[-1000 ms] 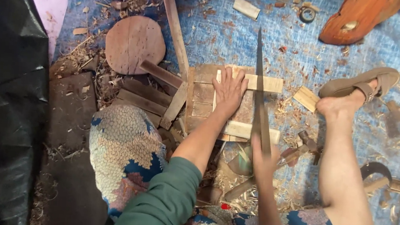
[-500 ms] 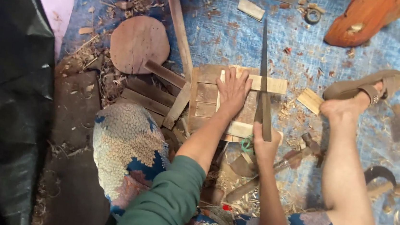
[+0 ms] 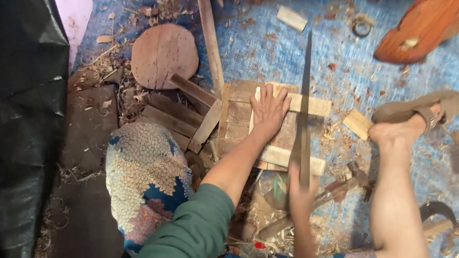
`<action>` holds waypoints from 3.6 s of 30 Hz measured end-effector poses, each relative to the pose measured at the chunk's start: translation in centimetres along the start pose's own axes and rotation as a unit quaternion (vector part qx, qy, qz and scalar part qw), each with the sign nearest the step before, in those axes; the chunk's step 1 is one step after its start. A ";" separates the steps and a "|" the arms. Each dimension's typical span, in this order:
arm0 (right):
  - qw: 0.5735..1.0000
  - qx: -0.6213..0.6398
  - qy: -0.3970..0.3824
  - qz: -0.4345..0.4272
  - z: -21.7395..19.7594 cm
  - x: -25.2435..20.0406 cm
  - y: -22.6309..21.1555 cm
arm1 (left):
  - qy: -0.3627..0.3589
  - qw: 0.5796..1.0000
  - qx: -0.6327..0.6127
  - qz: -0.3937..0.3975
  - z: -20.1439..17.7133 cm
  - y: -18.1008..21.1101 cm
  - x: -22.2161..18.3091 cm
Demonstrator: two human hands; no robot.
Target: A person sitting on the floor uses a hand saw to cut through a piece of wood held in a wooden jig.
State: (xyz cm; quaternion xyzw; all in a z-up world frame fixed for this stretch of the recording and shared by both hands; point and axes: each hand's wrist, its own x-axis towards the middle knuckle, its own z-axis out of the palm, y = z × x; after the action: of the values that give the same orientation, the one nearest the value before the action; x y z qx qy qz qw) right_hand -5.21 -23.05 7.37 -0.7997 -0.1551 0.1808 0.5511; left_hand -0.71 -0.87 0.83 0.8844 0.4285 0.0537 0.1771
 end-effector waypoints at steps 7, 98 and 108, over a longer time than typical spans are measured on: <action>1.000 -0.030 -0.004 0.007 -3.2 -5.6 -0.5 | 0.062 0.998 -0.027 0.019 0.4 -0.1 1.6; 0.858 0.456 -0.167 0.167 -8.7 9.6 -23.3 | 0.143 0.989 -0.037 0.032 0.4 0.2 0.3; 0.984 -0.056 -0.043 0.166 -9.1 -6.2 -7.9 | 0.138 0.990 -0.019 0.034 0.3 0.2 0.2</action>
State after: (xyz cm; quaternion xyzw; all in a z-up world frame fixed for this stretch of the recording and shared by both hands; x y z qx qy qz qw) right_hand -6.88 -30.62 18.44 -0.8354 -0.0532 0.2951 0.4607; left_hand -0.34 -0.90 0.60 0.8790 0.4178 0.1889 0.1310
